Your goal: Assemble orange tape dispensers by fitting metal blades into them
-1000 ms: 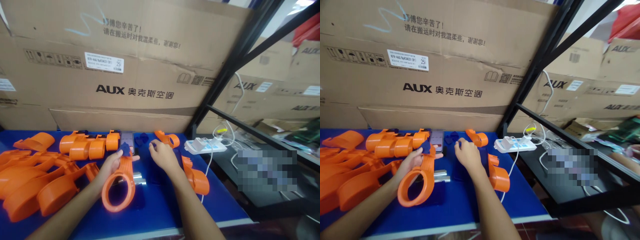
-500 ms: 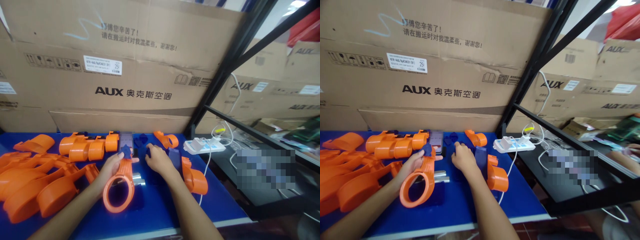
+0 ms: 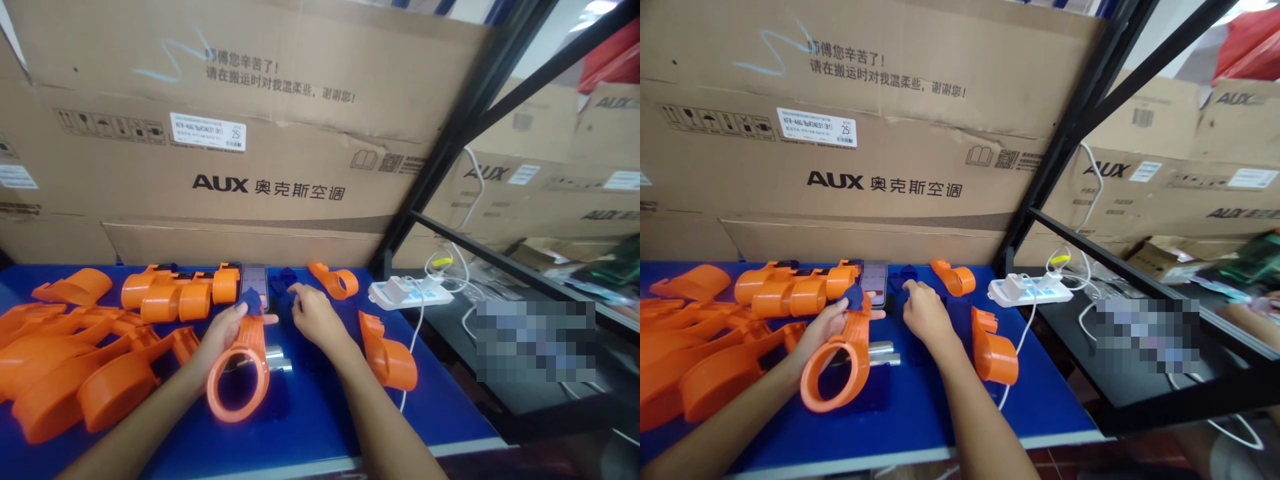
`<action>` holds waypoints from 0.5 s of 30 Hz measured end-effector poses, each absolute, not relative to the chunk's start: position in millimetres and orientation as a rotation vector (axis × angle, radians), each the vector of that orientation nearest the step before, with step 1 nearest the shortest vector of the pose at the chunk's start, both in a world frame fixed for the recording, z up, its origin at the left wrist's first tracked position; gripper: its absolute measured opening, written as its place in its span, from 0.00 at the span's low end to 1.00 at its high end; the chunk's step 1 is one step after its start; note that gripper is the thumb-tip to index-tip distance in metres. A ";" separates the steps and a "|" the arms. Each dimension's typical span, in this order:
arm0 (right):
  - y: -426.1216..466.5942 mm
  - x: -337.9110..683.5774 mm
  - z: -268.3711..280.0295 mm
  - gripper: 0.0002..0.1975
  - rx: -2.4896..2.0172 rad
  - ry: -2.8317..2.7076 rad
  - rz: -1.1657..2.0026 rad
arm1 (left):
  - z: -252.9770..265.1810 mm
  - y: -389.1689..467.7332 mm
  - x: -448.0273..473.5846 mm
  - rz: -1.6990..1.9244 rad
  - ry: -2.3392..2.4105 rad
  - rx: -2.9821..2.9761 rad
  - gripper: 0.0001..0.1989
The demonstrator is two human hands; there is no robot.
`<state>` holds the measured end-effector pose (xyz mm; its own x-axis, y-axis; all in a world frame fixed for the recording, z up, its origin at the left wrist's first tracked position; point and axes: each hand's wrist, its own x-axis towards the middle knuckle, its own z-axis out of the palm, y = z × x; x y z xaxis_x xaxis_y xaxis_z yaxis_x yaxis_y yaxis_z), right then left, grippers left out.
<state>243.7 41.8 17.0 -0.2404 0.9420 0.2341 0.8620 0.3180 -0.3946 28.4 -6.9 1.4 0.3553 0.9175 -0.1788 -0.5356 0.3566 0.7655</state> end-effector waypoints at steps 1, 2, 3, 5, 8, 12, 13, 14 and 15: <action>42.2 245.7 17.2 0.15 -1.641 -2.155 0.229 | 1.0 -6.8 28.1 1.038 0.672 0.670 0.35; 42.6 247.7 16.9 0.13 -1.687 -2.150 0.220 | 0.5 -6.6 27.7 1.042 0.669 0.668 0.36; 42.8 249.6 16.2 0.11 -1.727 -2.153 0.226 | -0.2 -6.4 27.4 1.048 0.665 0.667 0.36; 42.7 252.1 13.9 0.08 -1.759 -2.180 0.264 | -1.2 -5.5 26.8 1.053 0.656 0.665 0.35; 40.7 251.5 11.2 0.09 -1.711 -2.231 0.311 | -1.1 -3.7 25.9 1.053 0.648 0.646 0.34; 37.6 246.1 14.6 0.11 -1.646 -2.277 0.351 | 2.7 -3.0 25.4 1.022 0.660 0.650 0.34; 37.4 245.1 16.3 0.10 -1.650 -2.275 0.351 | 4.0 -3.6 25.7 1.023 0.666 0.660 0.35; 37.5 244.4 17.9 0.09 -1.665 -2.265 0.344 | 5.1 -4.5 26.0 1.032 0.669 0.668 0.35; 38.0 244.2 19.3 0.08 -1.691 -2.248 0.331 | 6.1 -5.5 26.5 1.049 0.670 0.672 0.35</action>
<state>244.2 38.0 19.3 -0.2563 0.9608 0.1053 0.8897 0.2771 -0.3628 26.5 -5.5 6.1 0.3460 0.9225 -0.1708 -0.5425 0.3452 0.7659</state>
